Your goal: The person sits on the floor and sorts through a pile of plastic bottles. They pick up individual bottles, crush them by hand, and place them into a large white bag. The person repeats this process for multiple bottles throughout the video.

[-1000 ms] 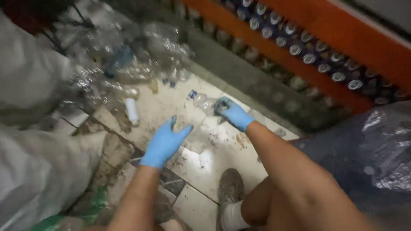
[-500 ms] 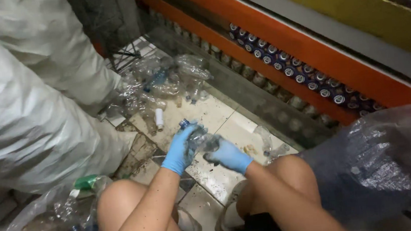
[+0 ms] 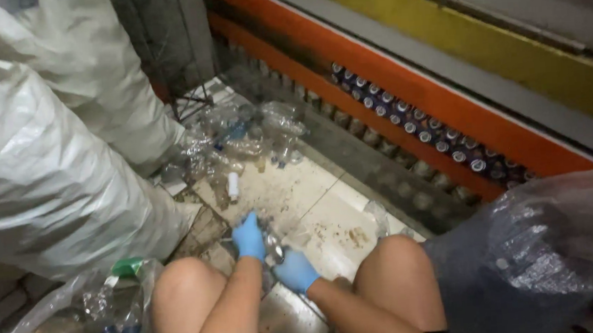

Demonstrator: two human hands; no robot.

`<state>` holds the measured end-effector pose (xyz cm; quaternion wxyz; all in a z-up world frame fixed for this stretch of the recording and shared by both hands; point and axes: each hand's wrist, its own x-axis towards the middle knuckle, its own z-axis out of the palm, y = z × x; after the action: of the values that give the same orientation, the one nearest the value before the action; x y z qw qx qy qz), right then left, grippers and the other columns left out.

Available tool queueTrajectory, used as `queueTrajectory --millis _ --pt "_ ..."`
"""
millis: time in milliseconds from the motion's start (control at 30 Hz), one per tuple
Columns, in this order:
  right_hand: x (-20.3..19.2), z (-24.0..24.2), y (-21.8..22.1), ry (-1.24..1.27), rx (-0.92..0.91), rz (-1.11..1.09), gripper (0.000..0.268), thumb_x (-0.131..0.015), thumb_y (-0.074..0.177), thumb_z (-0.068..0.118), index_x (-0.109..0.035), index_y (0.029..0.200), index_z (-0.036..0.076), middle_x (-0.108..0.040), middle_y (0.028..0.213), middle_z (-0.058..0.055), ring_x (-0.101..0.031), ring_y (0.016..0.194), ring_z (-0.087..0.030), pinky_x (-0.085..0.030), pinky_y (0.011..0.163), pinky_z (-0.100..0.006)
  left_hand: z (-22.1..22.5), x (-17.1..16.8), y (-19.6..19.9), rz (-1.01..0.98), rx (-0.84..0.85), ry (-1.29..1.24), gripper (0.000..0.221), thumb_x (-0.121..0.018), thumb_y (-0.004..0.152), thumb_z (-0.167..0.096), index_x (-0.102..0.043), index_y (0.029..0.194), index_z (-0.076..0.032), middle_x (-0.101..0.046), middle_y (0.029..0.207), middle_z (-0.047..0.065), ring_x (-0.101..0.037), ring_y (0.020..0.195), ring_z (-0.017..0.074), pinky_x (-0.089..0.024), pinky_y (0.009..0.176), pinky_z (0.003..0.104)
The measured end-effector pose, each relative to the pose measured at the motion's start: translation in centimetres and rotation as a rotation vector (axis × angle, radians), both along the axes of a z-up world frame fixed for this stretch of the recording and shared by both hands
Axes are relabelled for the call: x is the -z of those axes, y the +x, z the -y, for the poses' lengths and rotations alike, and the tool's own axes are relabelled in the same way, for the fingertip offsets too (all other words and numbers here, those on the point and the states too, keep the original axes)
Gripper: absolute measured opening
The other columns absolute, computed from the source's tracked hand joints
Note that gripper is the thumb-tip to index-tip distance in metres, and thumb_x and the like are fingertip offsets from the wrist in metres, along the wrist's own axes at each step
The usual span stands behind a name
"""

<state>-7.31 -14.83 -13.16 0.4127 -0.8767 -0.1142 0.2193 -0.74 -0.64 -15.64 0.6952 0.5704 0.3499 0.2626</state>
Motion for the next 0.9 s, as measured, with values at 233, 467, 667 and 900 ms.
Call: queueTrajectory --millis 233,467,667,900 --pt "-0.6 -1.3 -1.1 -0.03 -0.139 0.122 0.029 -0.052 0.087 0.028 -0.074 0.09 0.009 -0.073 0.089 -0.024 -0.07 0.084 -0.041 -0.052 0.076 -0.048 0.0 4.7 2.8 -0.106 -0.394 0.091 0.021 -0.065 0.078 -0.013 -0.056 0.059 -0.011 -0.051 0.057 -0.001 -0.041 0.061 0.0112 -0.037 0.056 0.041" --pt "0.8 -1.3 0.0 -0.223 -0.204 0.065 0.026 -0.052 0.084 0.023 -0.068 0.082 0.003 -0.067 0.08 -0.027 -0.063 0.073 -0.046 -0.049 0.069 -0.052 -1.2 5.2 3.8 -0.178 -0.431 0.004 0.013 -0.064 0.08 -0.017 -0.06 0.073 -0.007 -0.067 0.075 0.011 -0.054 0.07 0.0247 -0.045 0.07 0.044" --pt "1.7 -0.7 0.9 -0.244 -0.329 0.219 0.022 -0.049 0.083 0.017 -0.066 0.087 0.004 -0.068 0.088 -0.03 -0.064 0.083 -0.053 -0.049 0.073 -0.057 -2.3 7.5 4.9 -0.47 -0.226 0.087 0.038 -0.053 0.082 -0.029 -0.073 0.087 0.002 -0.073 0.089 0.025 -0.067 0.085 0.0458 -0.049 0.077 0.054" --pt "1.9 0.8 0.4 -0.219 -0.346 0.244 0.023 -0.052 0.076 0.018 -0.063 0.088 0.002 -0.068 0.084 -0.029 -0.063 0.078 -0.051 -0.048 0.072 -0.056 -0.7 7.6 4.6 -0.263 -0.285 -0.009 0.033 -0.059 0.075 -0.018 -0.076 0.101 -0.008 -0.078 0.104 0.011 -0.07 0.098 0.0318 -0.051 0.09 0.045"
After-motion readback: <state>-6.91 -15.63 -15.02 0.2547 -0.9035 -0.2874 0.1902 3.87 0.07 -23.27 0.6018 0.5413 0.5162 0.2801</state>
